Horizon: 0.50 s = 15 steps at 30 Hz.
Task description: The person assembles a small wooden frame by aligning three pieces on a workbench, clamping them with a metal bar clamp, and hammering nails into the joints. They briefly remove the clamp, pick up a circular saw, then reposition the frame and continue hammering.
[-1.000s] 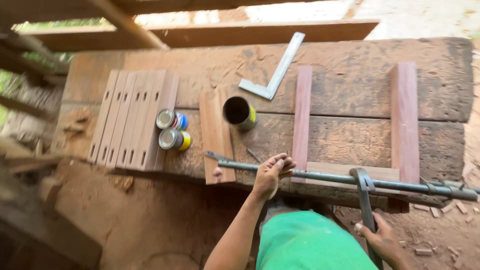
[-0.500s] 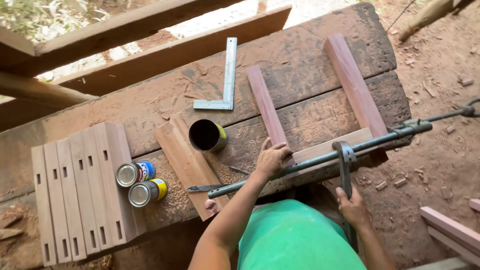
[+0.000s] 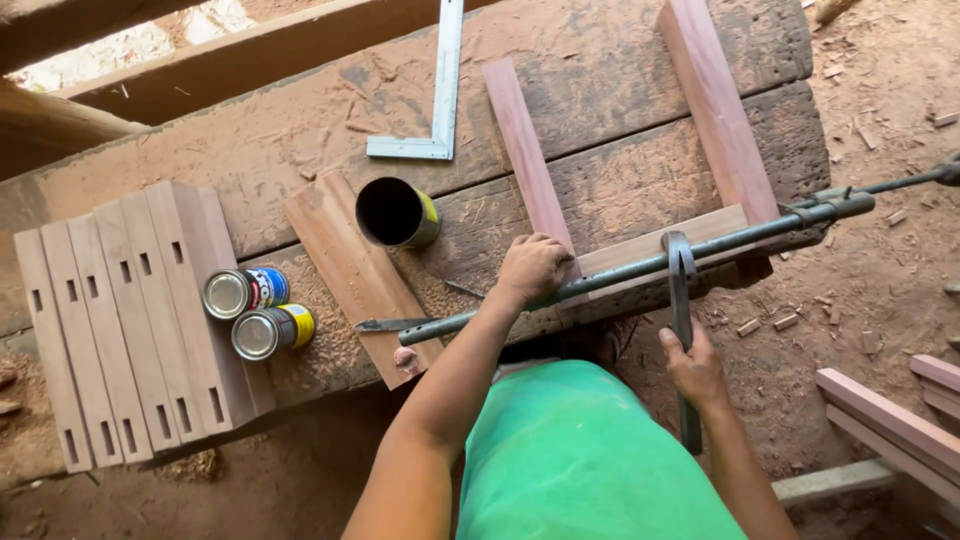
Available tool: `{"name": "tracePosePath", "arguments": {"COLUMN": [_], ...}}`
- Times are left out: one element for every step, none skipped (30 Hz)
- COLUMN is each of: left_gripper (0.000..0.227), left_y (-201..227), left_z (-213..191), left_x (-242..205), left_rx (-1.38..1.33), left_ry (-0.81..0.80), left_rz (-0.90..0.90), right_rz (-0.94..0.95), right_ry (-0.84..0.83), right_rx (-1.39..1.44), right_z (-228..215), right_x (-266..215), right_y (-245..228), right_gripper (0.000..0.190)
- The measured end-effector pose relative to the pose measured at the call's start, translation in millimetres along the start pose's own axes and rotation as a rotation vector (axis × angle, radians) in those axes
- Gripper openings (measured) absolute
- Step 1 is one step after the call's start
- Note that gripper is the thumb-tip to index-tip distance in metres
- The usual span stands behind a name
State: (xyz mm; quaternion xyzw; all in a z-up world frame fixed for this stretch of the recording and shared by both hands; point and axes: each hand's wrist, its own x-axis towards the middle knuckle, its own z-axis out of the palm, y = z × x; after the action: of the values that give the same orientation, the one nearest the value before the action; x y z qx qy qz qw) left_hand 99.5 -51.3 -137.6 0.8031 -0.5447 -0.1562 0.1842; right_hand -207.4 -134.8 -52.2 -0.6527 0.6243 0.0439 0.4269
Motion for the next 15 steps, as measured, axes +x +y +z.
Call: {"name": "tracePosePath", "arguments": {"left_gripper": [0.016,0.016,0.016,0.016,0.016,0.017,0.017,0.016,0.016,0.016,0.015,0.015,0.015,0.014,0.014], "left_y": [-1.1,-2.2,-3.9,-1.8,0.4,2.1,3.0,3.7,3.9,2.5,1.9,1.2,3.0,4.8,6.2], "left_z": [4.1,8.4,11.6,7.6,3.6,-0.8,-1.2,-1.8,-2.9,-2.5,-1.1,0.2,-1.7,-3.8,-5.8], "left_x": [-1.1,-2.3,-0.2,-0.1,-0.6,-1.3,-1.8,-2.4,-1.6,-1.0,-0.4,0.2,-0.3,-0.7,-1.0], "left_rx": [0.0,0.006,0.014,0.015,0.005,-0.006,-0.004,-0.001,0.003,0.007,0.0,-0.007,-0.007,-0.012,-0.016], "left_ry": [-0.007,0.003,0.02,0.019,0.021,0.022,0.023,0.017,0.011,0.012,0.012,0.011,0.013,0.018,0.022], "left_rz": [-0.002,-0.01,-0.017,-0.019,-0.018,-0.017,-0.03,-0.026,-0.017,-0.026,-0.022,-0.019,-0.025,-0.026,-0.024], "right_rz": [0.006,-0.004,-0.021,-0.022,-0.032,-0.041,-0.046,-0.056,-0.067,-0.071,-0.087,-0.102,-0.106,-0.116,-0.124], "right_ry": [-0.005,-0.017,-0.027,-0.029,-0.036,-0.043,-0.054,-0.056,-0.055,-0.062,-0.062,-0.062,-0.066,-0.066,-0.065], "right_rx": [0.0,-0.008,-0.017,-0.017,-0.016,-0.015,-0.02,-0.02,-0.015,-0.017,-0.001,0.016,0.013,0.034,0.056], "right_z": [1.0,2.2,2.5,-0.2,-3.6,-6.6,-8.8,-11.1,-12.5,-11.6,-11.3,-10.9,-12.1,-13.3,-13.9], "right_x": [5.2,10.4,18.8,18.4,18.7,18.8,18.1,17.4,16.9,21.3,24.8,28.4,28.1,27.7,27.0], "right_y": [9.2,18.7,25.9,25.6,24.6,23.3,22.5,21.5,20.4,24.8,30.2,35.5,35.2,34.8,34.6], "right_gripper": [0.048,0.046,0.044,0.044,0.044,0.044,0.044,0.044,0.043,0.043,0.041,0.038,0.038,0.036,0.034]}}
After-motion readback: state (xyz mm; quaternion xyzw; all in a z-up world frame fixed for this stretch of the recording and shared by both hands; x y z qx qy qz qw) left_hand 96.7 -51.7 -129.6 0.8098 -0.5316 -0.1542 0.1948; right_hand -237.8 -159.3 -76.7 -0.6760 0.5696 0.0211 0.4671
